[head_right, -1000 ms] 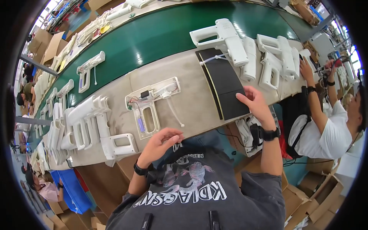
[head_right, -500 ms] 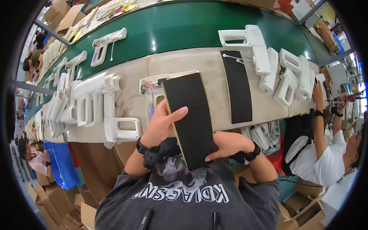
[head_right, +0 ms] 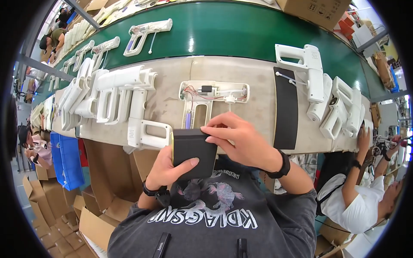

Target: The person assembles spray guns by hand, peeling adhesive backing from foam pads, sticking them onto internal components, and fitting the plastic housing pieces together. They periodically move stacks of gun housings and place the assembled spray guns into a cardboard box.

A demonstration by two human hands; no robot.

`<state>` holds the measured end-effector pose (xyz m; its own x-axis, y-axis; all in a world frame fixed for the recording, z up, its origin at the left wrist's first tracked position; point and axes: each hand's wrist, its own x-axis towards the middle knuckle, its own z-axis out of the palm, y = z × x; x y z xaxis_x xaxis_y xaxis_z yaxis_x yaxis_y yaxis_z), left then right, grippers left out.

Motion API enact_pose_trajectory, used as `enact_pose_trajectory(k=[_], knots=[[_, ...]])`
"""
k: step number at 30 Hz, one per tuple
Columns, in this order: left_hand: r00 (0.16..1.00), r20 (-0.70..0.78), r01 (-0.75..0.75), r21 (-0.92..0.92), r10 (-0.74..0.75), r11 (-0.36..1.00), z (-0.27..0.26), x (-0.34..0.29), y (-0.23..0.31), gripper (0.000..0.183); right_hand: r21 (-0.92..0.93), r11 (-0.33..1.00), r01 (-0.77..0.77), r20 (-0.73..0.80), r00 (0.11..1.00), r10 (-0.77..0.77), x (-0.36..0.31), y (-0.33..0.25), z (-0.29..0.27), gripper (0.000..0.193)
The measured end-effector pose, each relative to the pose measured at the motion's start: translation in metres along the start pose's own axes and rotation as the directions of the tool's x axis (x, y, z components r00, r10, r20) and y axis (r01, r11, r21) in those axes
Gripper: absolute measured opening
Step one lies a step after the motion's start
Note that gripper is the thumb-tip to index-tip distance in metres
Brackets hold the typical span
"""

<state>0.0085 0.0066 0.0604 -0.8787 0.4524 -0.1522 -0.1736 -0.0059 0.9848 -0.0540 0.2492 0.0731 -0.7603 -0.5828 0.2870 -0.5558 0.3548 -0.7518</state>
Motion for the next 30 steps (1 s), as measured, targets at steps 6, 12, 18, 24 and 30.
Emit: enact_pose_trajectory(k=[6,12,18,24,30], knots=[[0.995,0.052,-0.094,0.229,0.085,0.969,-0.015,-0.021,-0.026,0.038,0.519,0.689,-0.506,0.483,0.838,0.252,-0.002,0.028,0.024,0.026],[0.978,0.197,0.058,0.071,-0.071,0.996,-0.043,-0.037,-0.032,0.039,0.462,0.819,-0.339,0.495,0.865,0.079,0.016,0.030,0.033,0.021],[0.981,0.155,0.149,-0.208,-0.118,0.967,-0.055,-0.066,-0.047,0.040,0.014,0.993,0.117,0.224,0.967,-0.118,0.054,0.063,0.055,0.029],[0.980,0.142,0.165,-0.209,-0.137,0.964,-0.051,-0.072,-0.053,0.045,-0.114,0.960,0.256,0.423,0.887,-0.186,0.064,0.067,0.074,0.036],[0.980,0.134,0.173,-0.226,-0.145,0.959,-0.055,-0.068,-0.058,0.048,-0.142,0.948,0.286,0.430,0.880,-0.201,0.070,0.067,0.074,0.037]])
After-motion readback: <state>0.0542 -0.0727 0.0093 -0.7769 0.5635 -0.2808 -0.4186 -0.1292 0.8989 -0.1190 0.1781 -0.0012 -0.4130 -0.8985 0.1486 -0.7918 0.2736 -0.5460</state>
